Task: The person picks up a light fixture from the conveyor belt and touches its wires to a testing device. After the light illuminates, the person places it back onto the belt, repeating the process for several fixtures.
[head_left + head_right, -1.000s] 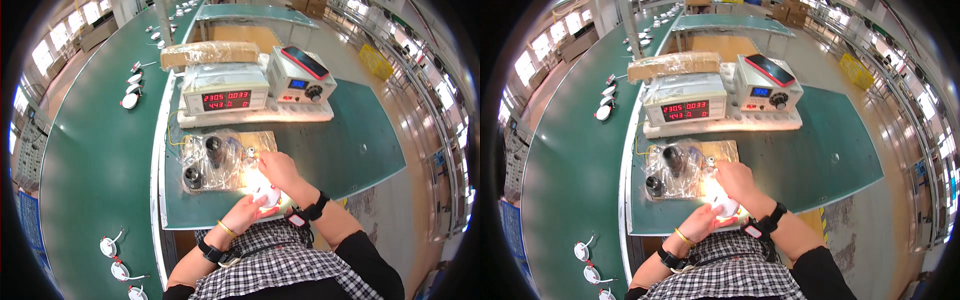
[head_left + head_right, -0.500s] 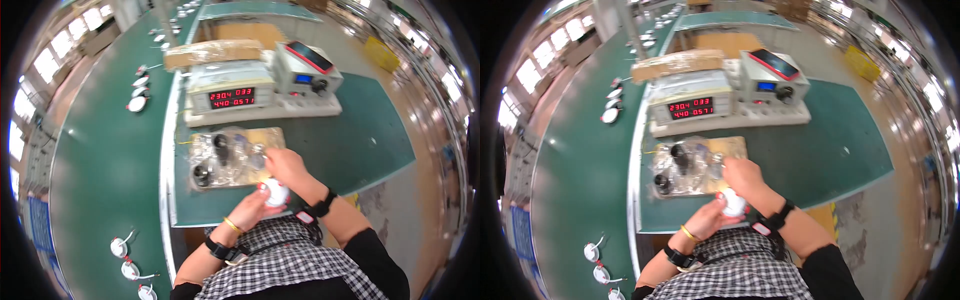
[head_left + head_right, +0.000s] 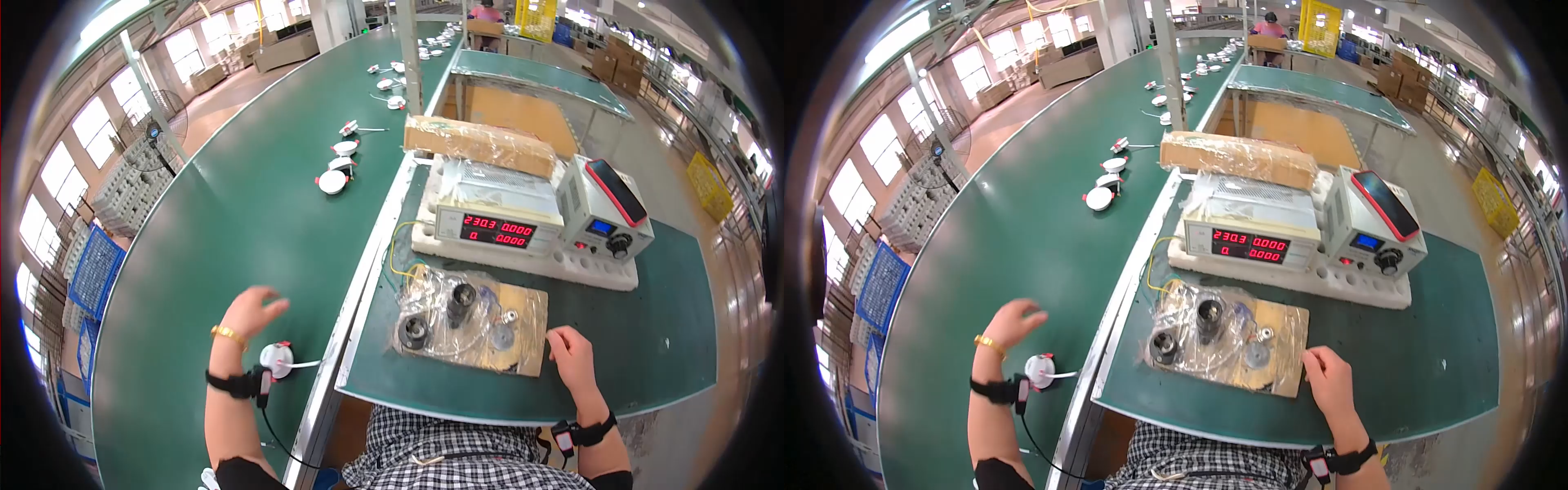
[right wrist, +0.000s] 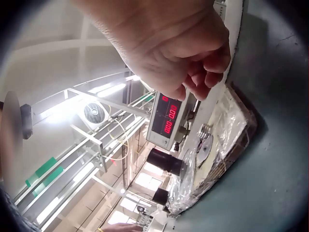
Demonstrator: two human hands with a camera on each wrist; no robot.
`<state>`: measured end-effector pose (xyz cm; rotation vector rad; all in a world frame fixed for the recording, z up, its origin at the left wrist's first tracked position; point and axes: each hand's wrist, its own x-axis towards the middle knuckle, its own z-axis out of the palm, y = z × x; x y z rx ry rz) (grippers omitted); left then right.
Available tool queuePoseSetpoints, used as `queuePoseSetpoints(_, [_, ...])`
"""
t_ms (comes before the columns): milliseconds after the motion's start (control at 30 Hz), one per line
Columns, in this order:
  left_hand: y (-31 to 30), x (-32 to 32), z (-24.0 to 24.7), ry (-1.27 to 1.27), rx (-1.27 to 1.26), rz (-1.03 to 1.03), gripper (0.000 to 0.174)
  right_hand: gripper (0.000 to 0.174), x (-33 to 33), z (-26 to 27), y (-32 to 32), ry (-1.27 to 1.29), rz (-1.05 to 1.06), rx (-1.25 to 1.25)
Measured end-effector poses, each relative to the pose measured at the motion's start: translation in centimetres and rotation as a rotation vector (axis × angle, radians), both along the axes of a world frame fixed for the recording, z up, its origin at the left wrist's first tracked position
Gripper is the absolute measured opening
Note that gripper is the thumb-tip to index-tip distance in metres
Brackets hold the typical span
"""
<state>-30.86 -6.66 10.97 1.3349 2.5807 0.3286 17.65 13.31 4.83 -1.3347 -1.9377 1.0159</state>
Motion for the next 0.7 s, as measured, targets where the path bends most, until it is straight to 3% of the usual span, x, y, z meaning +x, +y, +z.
queuePoseSetpoints(67, [6.0,-1.9,-1.1,-0.008,0.208,-0.004,0.048,0.017,-0.1,-0.2,0.4,0.037,-0.082,-0.006])
queuePoseSetpoints(133, [12.4,-5.5,-4.1,0.080,0.282,-0.083,0.056,0.017,0.4,-1.2,1.2,0.039,-0.116,0.005])
queuePoseSetpoints(233, [22.0,-9.8,-8.5,0.147,0.309,-0.039,0.067,0.017,1.0,-1.9,2.2,0.034,-0.196,0.013])
queuePoseSetpoints(300, [26.5,-11.3,-10.0,0.276,0.360,0.142,0.080,0.017,1.5,-2.1,2.7,0.022,-0.242,0.000])
queuePoseSetpoints(367, [29.7,-12.4,-10.2,0.194,0.271,0.245,0.095,0.017,1.9,-2.2,3.2,0.013,-0.268,-0.012])
queuePoseSetpoints(500, [33.2,-13.8,-11.7,0.154,0.245,0.344,0.093,0.016,2.7,-2.8,3.8,0.005,-0.306,-0.027])
queuePoseSetpoints(667, [31.1,-10.9,-9.9,0.172,0.064,0.266,0.064,0.016,2.1,-2.7,4.0,0.033,-0.270,-0.006])
queuePoseSetpoints(700, [29.4,-10.4,-8.2,-0.058,0.043,0.142,0.061,0.016,1.4,-2.1,3.9,0.035,-0.283,-0.002])
